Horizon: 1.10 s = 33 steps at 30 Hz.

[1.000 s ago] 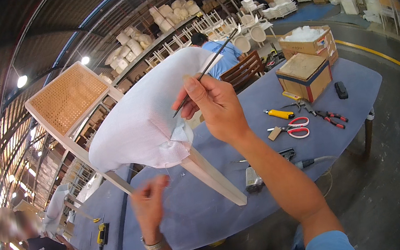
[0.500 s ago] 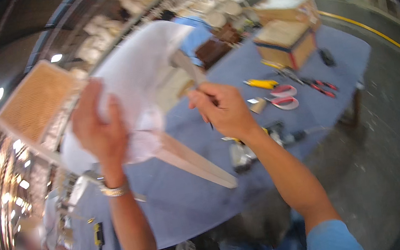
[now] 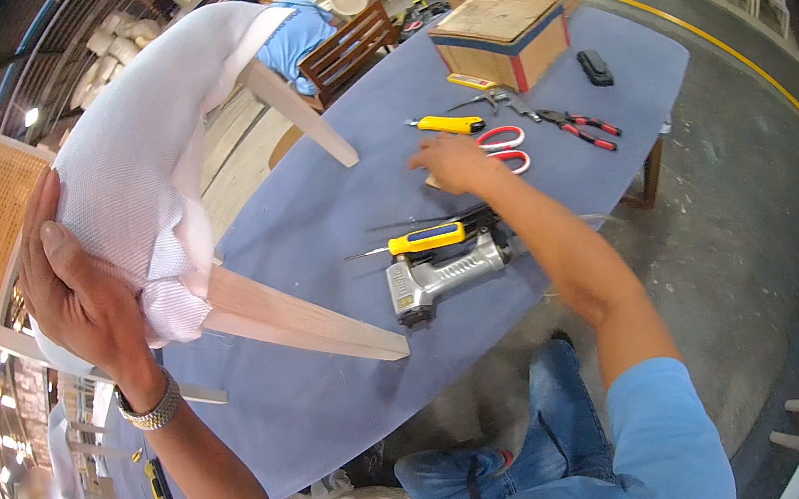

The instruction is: The person covers a chair seat with white fabric, smooths it over the frame, and secures it using a staple gun. They trim excess fabric with scissors and use a small wooden block to press the fabric into corners before stapling.

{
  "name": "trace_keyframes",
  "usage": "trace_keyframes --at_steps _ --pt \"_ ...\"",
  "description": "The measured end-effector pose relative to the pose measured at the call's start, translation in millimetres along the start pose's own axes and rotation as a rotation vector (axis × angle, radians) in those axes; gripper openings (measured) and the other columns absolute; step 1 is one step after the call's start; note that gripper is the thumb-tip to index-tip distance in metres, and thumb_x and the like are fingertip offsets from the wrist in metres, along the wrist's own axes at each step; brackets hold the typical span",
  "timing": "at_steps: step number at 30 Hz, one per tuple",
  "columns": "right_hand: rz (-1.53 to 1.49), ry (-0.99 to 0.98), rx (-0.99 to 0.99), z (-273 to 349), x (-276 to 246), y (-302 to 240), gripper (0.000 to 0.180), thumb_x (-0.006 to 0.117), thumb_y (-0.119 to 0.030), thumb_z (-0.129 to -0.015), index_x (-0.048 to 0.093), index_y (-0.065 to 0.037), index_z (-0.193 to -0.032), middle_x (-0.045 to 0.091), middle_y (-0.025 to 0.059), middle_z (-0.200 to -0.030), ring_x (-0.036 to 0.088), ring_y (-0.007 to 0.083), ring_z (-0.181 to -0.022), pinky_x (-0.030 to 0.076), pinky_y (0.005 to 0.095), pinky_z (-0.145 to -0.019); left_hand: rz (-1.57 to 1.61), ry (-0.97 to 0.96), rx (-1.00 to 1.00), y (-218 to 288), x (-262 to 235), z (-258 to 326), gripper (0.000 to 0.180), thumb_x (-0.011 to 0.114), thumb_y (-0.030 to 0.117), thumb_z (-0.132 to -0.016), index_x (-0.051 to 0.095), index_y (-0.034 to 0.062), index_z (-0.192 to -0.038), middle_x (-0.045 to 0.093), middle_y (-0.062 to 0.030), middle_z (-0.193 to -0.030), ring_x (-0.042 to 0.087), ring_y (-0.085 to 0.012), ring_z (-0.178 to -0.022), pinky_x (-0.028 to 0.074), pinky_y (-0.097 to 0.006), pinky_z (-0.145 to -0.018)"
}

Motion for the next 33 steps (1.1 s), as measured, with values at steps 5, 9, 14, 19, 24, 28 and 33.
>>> trace_keyframes --at_steps 5,9,14,19,24,28,33 --pt "0.126 -0.151 -0.024 8.5 15.7 11.7 0.038 0.069 -0.007 -0.081 0.070 -0.018 -0.117 0.063 0.0025 -0.122 0.056 0.0258 -0.123 0.045 0.0455 -0.103 -0.017 0.051 0.034 -7.5 -3.3 1.6 0.041 0.043 0.028 -0.108 0.077 0.0047 -0.104 0.077 -0.0112 -0.103 0.071 -0.0266 -0.103 0.050 -0.038 -0.095" --pt "0.109 0.159 -0.060 15.7 11.7 15.7 0.020 0.065 -0.014 -0.089 0.074 -0.012 -0.106 0.066 0.0063 -0.109 0.058 0.0278 -0.116 0.047 0.0440 -0.097 0.043 0.102 0.056 -6.2 -4.3 -2.2 0.041 0.043 0.027 -0.108 0.078 0.0051 -0.100 0.077 -0.0092 -0.101 0.071 -0.0253 -0.102 0.046 -0.035 -0.094" --pt "-0.338 0.229 -0.024 -2.7 -80.4 -41.3 0.014 0.064 -0.014 -0.094 0.070 -0.004 -0.102 0.062 0.0131 -0.095 0.060 0.0308 -0.092 0.050 0.0369 -0.081 0.046 -0.025 -0.007 -9.6 -12.4 -7.2 0.043 0.041 0.031 -0.109 0.078 0.0091 -0.103 0.076 -0.0061 -0.108 0.068 -0.0238 -0.111 0.042 -0.034 -0.100" --pt "-1.084 0.427 -0.162 9.3 -241.7 -132.0 0.015 0.069 -0.016 -0.095 0.066 -0.001 -0.094 0.064 0.0020 -0.079 0.059 0.0107 -0.067 0.048 0.0264 -0.060 0.177 -0.304 -0.080 -38.5 -30.8 -30.8 0.042 0.050 0.041 -0.104 0.077 0.0099 -0.108 0.071 -0.0126 -0.120 0.064 -0.0307 -0.118 0.039 -0.042 -0.106" --pt "-1.199 0.471 -0.321 32.4 -310.4 -203.7 0.019 0.074 -0.017 -0.093 0.061 -0.003 -0.094 0.063 -0.0004 -0.071 0.053 0.0008 -0.054 0.039 0.0200 -0.046 -0.156 -0.450 0.018 -32.6 -37.6 -8.8 0.074 0.067 0.067 -0.084 0.060 0.0161 -0.138 0.054 -0.0139 -0.145 0.045 -0.0328 -0.138 0.027 -0.055 -0.115" --pt "-1.177 0.463 -0.304 23.4 -302.1 -225.2 0.020 0.073 -0.018 -0.094 0.060 -0.004 -0.096 0.064 0.0013 -0.069 0.053 0.0014 -0.054 0.037 0.0195 -0.044 -0.170 -0.519 -0.037 -22.3 -40.3 1.8 0.106 0.082 0.066 -0.064 0.043 0.0224 -0.152 0.043 -0.0120 -0.154 0.036 -0.0355 -0.144 0.019 -0.062 -0.118" --pt "-1.131 0.429 -0.277 18.5 -287.7 -242.4 0.015 0.066 -0.014 -0.098 0.058 -0.002 -0.095 0.067 0.0040 -0.071 0.056 0.0023 -0.056 0.041 0.0205 -0.048 -0.126 -0.569 -0.057 -27.8 -45.3 2.1 0.111 0.087 0.059 -0.060 0.037 0.0275 -0.154 0.039 -0.0123 -0.156 0.031 -0.0360 -0.146 0.017 -0.064 -0.118"
Point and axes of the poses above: each hand's wrist, its own z-axis away from the middle knuckle, its own x-axis out of the palm, y = z × x, the point moved 6 cm from there along -z, towards the middle knuckle
